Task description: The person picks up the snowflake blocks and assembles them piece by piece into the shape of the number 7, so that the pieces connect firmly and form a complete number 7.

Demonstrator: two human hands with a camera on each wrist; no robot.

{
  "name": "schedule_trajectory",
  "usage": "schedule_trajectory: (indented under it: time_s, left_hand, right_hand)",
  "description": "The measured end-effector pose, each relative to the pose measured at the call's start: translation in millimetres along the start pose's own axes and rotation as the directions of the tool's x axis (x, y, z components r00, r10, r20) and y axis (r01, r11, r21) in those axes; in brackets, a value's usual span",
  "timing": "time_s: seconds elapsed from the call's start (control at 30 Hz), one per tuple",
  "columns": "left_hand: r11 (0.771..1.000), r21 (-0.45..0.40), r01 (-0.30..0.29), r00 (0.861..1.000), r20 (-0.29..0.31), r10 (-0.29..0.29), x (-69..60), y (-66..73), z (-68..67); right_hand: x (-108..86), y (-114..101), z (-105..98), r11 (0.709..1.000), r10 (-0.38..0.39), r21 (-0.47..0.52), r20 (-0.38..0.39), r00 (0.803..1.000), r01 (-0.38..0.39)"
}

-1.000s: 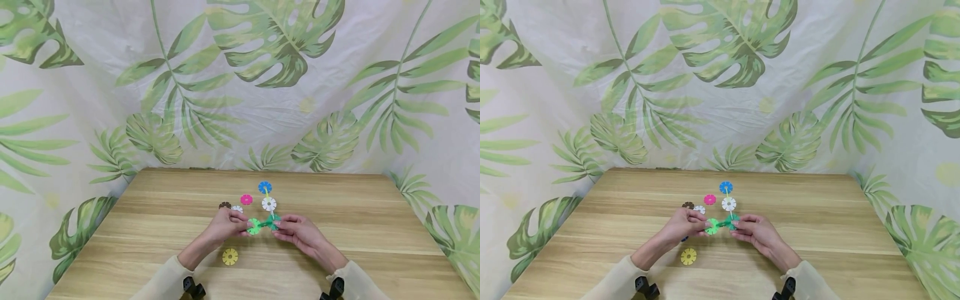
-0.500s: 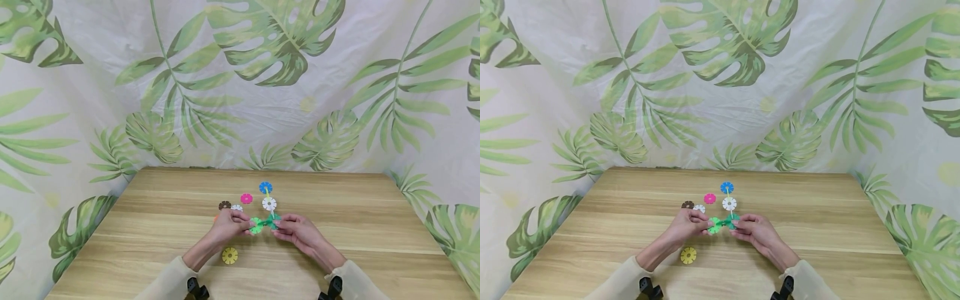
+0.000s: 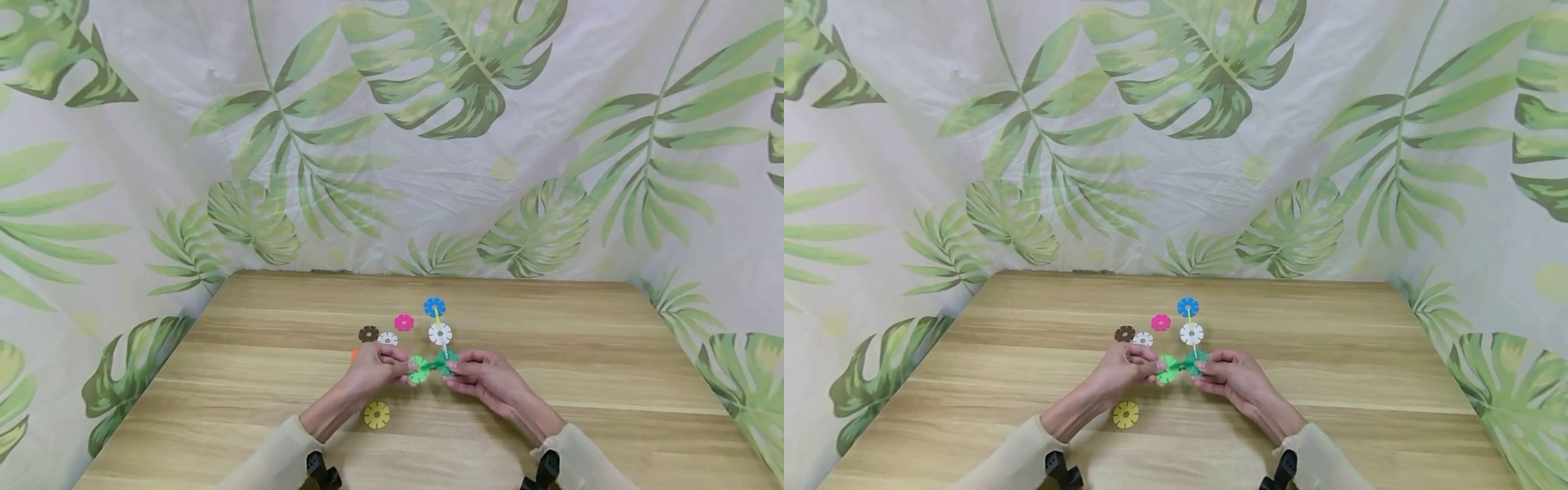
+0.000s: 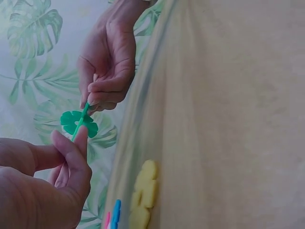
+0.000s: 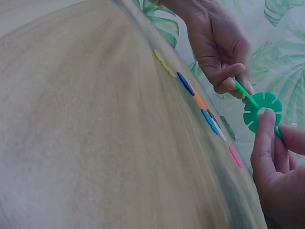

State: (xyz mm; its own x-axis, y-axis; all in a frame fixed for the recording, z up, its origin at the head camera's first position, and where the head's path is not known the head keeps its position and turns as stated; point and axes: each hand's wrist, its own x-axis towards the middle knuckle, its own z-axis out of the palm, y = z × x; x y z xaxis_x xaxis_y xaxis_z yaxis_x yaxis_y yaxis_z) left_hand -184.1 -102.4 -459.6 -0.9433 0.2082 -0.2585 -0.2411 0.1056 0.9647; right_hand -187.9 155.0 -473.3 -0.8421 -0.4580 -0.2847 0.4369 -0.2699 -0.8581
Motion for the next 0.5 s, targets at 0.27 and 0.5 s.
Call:
schedule_trajectory:
  time_s: [0.27, 0.5]
  left_hand:
    - [0.998, -0.057, 0.031, 0.999, -0.011, -0.032, -2.4, -3.0, 4.1]
    - [0.997, -0.071, 0.025, 0.999, -0.019, -0.026, -1.5, -3.3, 5.3]
  right_hand:
    - [-1.3, 1.0, -0.2, 1.0, -0.007, 0.003, -0.014, 1.0, 0.007]
    - [-2.0, 1.8, 0.3, 1.0, 0.003, 0.008, -0.033, 0.999, -0.003]
